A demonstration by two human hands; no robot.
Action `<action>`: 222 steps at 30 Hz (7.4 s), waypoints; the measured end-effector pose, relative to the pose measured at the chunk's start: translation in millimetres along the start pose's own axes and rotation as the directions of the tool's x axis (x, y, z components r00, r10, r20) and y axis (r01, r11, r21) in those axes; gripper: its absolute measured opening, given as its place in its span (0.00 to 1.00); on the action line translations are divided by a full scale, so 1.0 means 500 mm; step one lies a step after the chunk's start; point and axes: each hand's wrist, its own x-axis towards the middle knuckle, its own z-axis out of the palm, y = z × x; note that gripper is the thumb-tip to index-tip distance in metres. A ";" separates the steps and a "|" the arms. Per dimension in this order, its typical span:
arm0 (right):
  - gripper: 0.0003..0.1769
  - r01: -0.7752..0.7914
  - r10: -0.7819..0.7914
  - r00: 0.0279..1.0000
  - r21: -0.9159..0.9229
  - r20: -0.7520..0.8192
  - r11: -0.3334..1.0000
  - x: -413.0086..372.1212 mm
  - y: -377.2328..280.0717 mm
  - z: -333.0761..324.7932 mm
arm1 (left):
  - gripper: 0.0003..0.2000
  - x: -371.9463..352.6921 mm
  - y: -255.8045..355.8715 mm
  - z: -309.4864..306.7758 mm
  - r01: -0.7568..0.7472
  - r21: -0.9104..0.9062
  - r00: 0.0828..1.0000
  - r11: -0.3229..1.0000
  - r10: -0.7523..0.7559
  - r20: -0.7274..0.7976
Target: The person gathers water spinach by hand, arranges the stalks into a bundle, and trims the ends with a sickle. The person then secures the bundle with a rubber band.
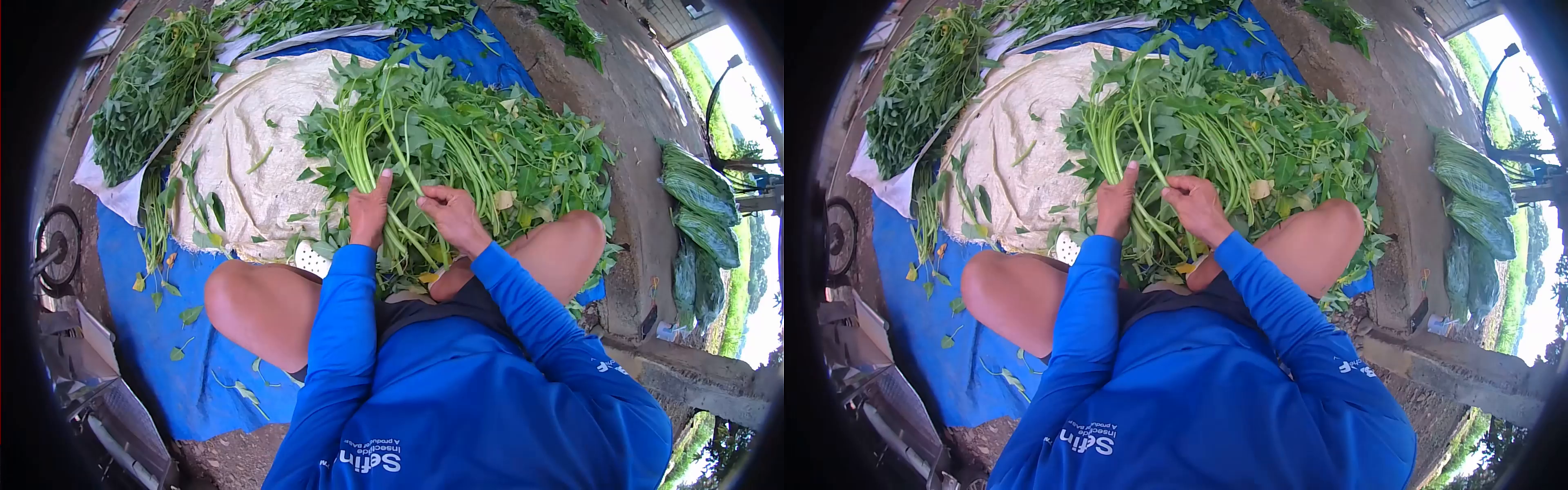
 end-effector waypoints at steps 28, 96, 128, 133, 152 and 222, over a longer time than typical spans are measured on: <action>0.14 -0.071 -0.157 0.943 -0.637 -0.294 0.767 0.153 0.073 -0.157 | 0.08 0.004 0.022 -0.037 0.162 -0.159 0.986 0.974 -0.166 -0.010; 0.20 0.347 -0.224 0.875 0.231 -0.430 0.909 0.335 -0.157 0.076 | 0.14 -0.085 0.142 -0.045 0.221 -0.022 0.899 0.975 -0.195 0.393; 0.12 0.155 -0.235 0.971 -0.858 0.042 0.490 -0.095 -0.073 -0.298 | 0.13 0.035 0.176 -0.097 0.101 -0.347 0.992 0.932 -0.119 -0.032; 0.16 -0.149 0.112 0.988 -0.866 -0.108 0.477 0.076 -0.019 -0.278 | 0.14 0.025 0.139 -0.052 0.126 -0.316 0.991 0.940 -0.131 0.007; 0.12 -0.446 0.596 0.802 0.633 -0.031 0.633 0.143 0.094 -0.275 | 0.13 0.002 0.115 -0.040 0.187 -0.196 0.981 0.963 -0.192 -0.010; 0.17 0.012 0.008 0.999 0.418 -0.046 0.908 0.094 -0.199 -0.241 | 0.16 0.031 0.087 -0.049 -0.054 -0.058 0.998 0.997 0.052 -0.036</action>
